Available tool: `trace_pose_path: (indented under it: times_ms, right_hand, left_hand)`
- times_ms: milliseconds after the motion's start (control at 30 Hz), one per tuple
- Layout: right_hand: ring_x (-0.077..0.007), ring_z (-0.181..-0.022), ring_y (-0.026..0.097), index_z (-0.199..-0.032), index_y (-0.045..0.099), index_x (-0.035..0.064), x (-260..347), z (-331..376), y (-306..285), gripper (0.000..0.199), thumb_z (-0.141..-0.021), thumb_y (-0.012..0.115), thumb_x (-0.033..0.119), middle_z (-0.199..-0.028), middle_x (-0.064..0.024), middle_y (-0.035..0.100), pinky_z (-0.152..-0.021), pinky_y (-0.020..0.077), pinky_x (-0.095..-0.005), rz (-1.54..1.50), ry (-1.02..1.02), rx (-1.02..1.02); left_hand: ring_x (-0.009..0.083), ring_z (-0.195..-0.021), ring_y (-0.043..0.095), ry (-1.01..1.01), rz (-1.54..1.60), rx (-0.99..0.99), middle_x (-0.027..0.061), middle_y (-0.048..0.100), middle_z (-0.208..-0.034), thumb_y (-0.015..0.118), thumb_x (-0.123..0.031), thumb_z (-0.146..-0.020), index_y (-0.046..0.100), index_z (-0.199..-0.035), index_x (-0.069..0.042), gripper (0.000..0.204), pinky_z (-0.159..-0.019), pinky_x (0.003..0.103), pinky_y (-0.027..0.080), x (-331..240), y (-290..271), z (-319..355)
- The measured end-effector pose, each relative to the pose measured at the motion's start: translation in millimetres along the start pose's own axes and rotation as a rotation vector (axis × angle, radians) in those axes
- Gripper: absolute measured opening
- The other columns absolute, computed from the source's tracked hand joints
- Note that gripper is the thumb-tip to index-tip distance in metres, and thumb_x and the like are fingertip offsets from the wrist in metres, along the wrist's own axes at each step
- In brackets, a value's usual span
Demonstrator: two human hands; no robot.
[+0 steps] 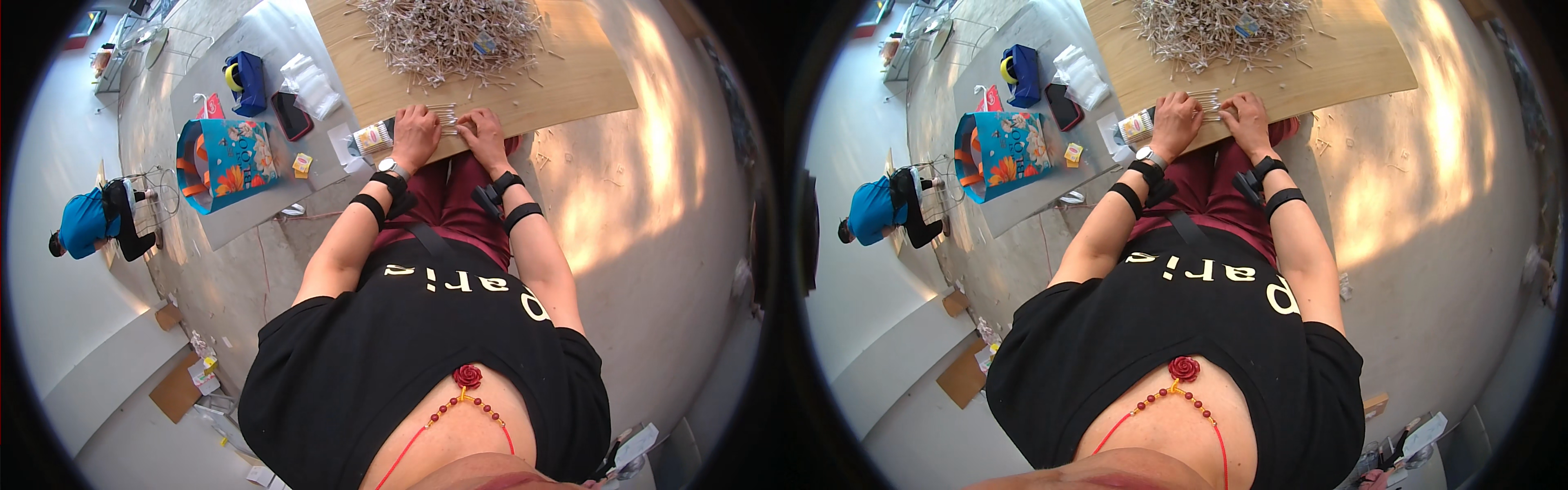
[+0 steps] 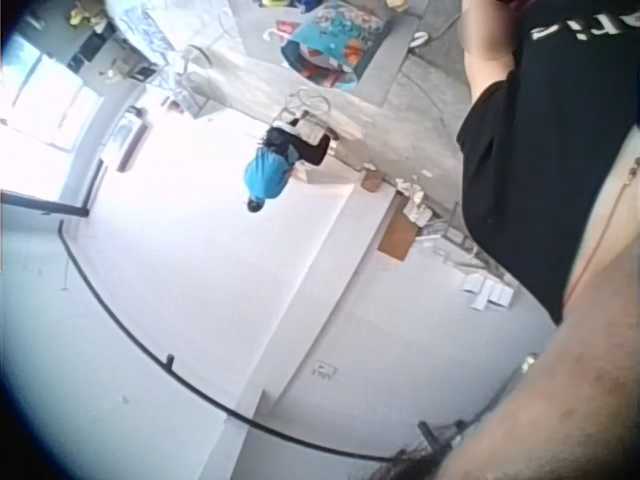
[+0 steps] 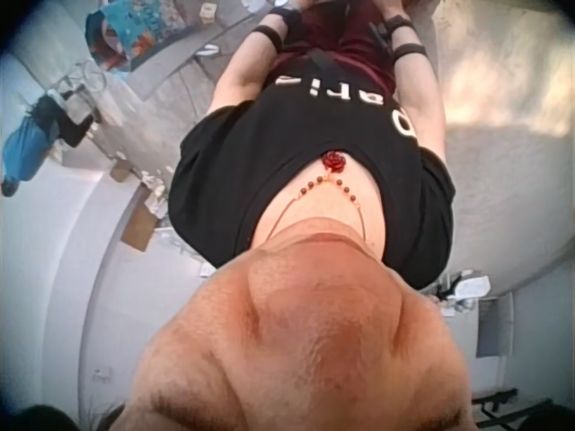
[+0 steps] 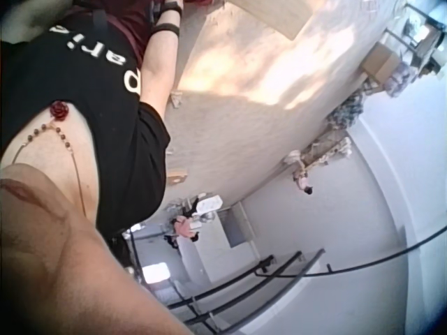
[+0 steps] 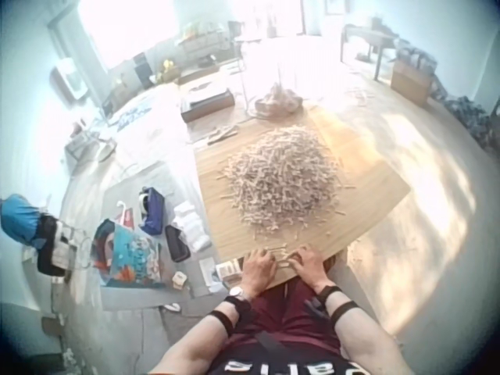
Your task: The person places cotton swabs onto a piece of tape, folds the tape over them, and presses it down.
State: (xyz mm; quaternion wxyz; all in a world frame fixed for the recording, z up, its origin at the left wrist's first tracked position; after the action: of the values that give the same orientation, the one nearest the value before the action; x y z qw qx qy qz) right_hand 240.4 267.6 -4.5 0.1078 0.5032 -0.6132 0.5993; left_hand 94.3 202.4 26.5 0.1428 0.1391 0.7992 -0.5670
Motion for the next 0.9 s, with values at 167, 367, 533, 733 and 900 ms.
trace_pose_path:
  times_ms: [167,367,533,733,900]
  right_hand:
    - [-0.0326,-0.106,0.060,-0.093,0.075,0.0118,-8.0,-2.0,5.3,0.018,-0.080,0.082,0.022,-0.104,-0.0088,0.066,-0.095,0.0489,-0.0438,0.015,0.039,0.002]
    - [-0.0322,-0.105,0.060,-0.090,0.075,0.0128,-9.8,-4.0,8.9,0.020,-0.077,0.085,0.024,-0.103,-0.0087,0.066,-0.094,0.0489,-0.0440,0.059,0.099,0.001]
    - [-0.0314,-0.104,0.060,-0.087,0.074,0.0141,-7.5,-4.7,8.8,0.018,-0.077,0.084,0.023,-0.101,-0.0083,0.065,-0.094,0.0479,-0.0443,0.079,0.111,-0.013]
    - [-0.0312,-0.103,0.060,-0.088,0.074,0.0134,-8.8,-5.3,10.1,0.015,-0.079,0.082,0.022,-0.101,-0.0079,0.065,-0.094,0.0475,-0.0442,0.072,0.098,-0.020]
    - [-0.0314,-0.102,0.060,-0.093,0.074,0.0101,-13.7,-5.1,7.3,0.011,-0.085,0.077,0.018,-0.100,-0.0091,0.065,-0.093,0.0480,-0.0434,-0.012,0.096,-0.029]
  left_hand:
    - [0.0281,-0.100,0.063,0.007,-0.027,0.031,0.0079,0.066,-0.094,0.076,-0.022,-0.084,0.071,-0.087,-0.011,0.012,-0.092,0.043,0.043,-1.2,7.6,-5.3]
    - [0.0284,-0.099,0.064,0.017,-0.024,0.027,0.0080,0.066,-0.093,0.075,-0.021,-0.083,0.071,-0.086,-0.011,0.011,-0.091,0.043,0.044,-3.3,8.0,-6.4]
    - [0.0283,-0.098,0.064,0.014,0.030,-0.028,0.0070,0.065,-0.092,0.075,-0.020,-0.083,0.070,-0.086,-0.012,0.010,-0.090,0.043,0.044,-3.4,0.3,-2.8]
    - [0.0277,-0.097,0.064,0.050,0.026,-0.021,0.0064,0.065,-0.094,0.077,-0.020,-0.083,0.071,-0.088,-0.013,0.011,-0.090,0.042,0.044,-4.7,-1.8,2.0]
    - [0.0310,-0.112,0.059,-0.020,0.070,0.000,0.0104,0.064,-0.112,0.082,-0.026,-0.081,0.070,-0.112,-0.010,0.036,-0.098,0.045,0.042,-0.6,-7.2,7.7]
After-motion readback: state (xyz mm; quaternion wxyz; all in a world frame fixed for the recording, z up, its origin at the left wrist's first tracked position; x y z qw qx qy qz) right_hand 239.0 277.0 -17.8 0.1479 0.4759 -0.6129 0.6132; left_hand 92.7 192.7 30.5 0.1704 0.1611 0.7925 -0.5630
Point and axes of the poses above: each hand's wrist, its own z-axis away from the middle knuckle, its own y-axis out of the palm, x = y × z, the point moved 10 cm from there along -z, towards the middle knuckle
